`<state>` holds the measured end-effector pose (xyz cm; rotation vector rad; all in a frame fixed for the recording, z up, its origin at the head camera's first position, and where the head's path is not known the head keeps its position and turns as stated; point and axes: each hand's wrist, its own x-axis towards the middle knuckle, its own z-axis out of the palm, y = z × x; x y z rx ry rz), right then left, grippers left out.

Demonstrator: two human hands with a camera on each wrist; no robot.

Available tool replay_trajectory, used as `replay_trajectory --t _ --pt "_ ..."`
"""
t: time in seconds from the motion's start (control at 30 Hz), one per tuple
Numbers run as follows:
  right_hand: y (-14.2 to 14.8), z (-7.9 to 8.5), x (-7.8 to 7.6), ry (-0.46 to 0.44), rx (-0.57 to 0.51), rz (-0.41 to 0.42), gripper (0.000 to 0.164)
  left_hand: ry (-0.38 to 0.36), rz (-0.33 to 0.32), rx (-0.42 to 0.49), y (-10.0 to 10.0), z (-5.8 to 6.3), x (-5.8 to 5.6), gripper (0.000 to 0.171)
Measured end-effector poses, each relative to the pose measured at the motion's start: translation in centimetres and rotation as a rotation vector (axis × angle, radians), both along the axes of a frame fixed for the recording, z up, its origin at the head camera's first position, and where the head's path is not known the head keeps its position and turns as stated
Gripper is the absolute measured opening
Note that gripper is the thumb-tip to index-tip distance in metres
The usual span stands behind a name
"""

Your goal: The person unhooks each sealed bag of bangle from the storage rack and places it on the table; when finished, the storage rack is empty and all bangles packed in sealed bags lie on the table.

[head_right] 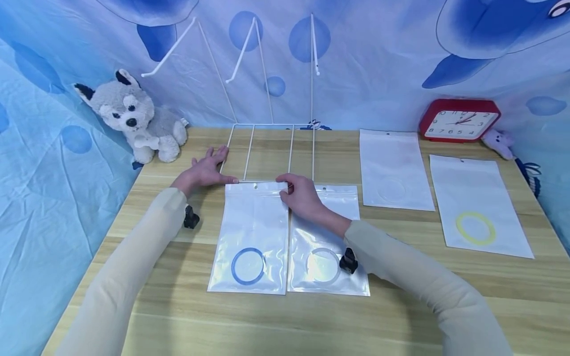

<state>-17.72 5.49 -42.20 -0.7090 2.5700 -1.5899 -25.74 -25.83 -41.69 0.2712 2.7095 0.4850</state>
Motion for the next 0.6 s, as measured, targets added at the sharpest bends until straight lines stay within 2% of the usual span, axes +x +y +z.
replay_trajectory --t 0.17,0.47,0.6 --pt "-0.03 -0.09 -0.21 0.057 0.111 -0.005 0.03 -0.004 0.006 0.017 0.01 0.08 0.0 0.12" --pt "-0.38 0.02 -0.75 0.184 0.391 -0.022 0.026 -0.001 0.007 0.017 0.04 0.19 0.09 0.118" --pt "-0.54 0.05 -0.87 0.22 0.469 -0.037 0.026 -0.001 0.009 0.015 -0.02 0.13 0.05 0.118"
